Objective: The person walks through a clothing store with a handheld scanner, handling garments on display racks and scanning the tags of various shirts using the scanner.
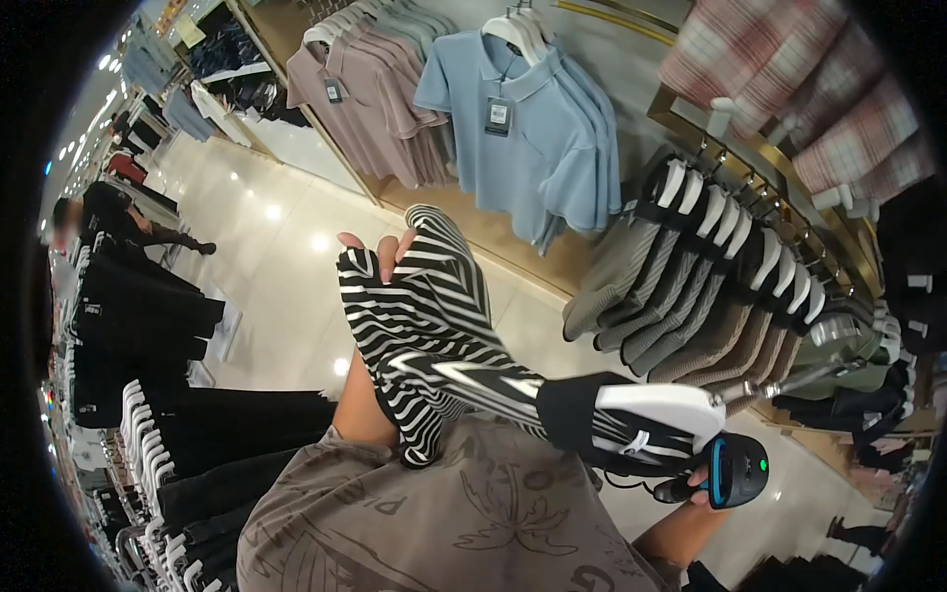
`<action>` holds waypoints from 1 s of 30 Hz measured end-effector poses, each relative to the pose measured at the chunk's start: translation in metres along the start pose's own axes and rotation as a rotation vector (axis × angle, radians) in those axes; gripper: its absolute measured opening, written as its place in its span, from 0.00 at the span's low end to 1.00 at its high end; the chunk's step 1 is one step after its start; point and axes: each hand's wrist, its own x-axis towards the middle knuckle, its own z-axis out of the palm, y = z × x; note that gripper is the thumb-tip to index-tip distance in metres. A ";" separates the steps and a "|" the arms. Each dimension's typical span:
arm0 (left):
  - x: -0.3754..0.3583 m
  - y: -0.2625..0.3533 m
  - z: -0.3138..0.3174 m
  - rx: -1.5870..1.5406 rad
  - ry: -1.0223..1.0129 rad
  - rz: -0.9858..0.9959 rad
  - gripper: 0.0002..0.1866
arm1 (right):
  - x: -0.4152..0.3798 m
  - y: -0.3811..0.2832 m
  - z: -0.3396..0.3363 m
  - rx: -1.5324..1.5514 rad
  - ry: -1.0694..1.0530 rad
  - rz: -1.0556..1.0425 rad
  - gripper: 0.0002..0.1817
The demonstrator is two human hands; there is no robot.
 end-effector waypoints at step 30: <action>-0.021 -0.005 -0.012 0.391 0.286 -0.495 0.39 | -0.005 -0.005 0.020 -0.007 -0.080 -0.121 0.27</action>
